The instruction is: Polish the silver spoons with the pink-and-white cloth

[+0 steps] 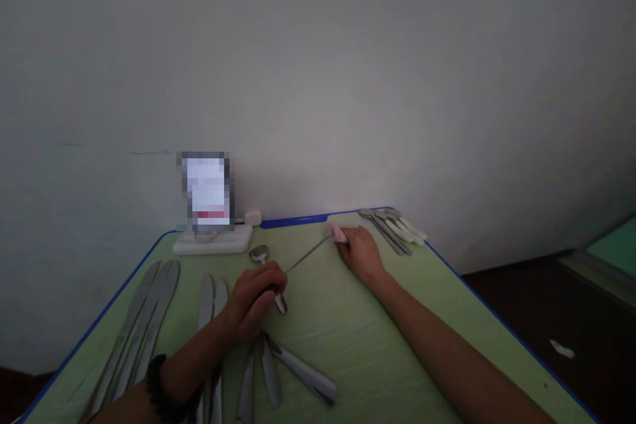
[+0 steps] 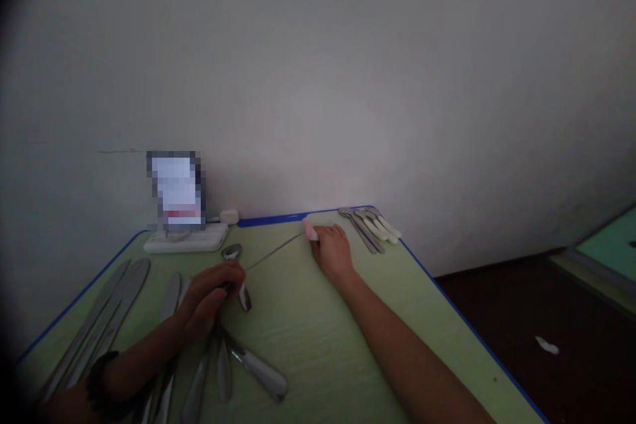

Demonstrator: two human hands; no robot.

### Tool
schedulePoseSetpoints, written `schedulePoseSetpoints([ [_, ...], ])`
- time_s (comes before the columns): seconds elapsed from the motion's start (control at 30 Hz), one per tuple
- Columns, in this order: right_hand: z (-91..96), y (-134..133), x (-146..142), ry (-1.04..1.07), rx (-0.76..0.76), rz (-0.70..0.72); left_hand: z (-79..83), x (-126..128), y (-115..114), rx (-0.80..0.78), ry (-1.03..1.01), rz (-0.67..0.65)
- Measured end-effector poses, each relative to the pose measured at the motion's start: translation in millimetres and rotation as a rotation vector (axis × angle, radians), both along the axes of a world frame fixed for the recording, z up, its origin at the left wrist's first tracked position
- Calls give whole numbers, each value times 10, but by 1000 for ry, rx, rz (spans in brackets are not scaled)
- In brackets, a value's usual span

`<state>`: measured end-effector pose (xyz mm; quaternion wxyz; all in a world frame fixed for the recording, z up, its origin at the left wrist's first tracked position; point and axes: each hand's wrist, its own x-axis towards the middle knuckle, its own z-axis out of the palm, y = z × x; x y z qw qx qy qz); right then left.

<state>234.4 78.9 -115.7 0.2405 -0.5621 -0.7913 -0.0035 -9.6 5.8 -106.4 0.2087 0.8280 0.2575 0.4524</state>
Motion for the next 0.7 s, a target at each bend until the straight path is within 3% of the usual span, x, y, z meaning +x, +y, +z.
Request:
schedulePoseSetpoints([
  [0.17, 31, -108, -126, 133, 265, 146, 36, 12, -12, 29, 54, 89],
  [0.3, 94, -240, -256, 30, 332, 376, 6, -17, -56, 128, 228, 46],
  [0.43, 160, -249, -257, -79, 344, 388, -108, -35, -51, 133, 165, 87],
  [0.57, 335, -94, -48, -248, 233, 273, -139, 15, 12, -137, 54, 133],
  [0.7, 572, 102, 310, -240, -140, 26, -79, 88, 73, -366, 65, 205],
])
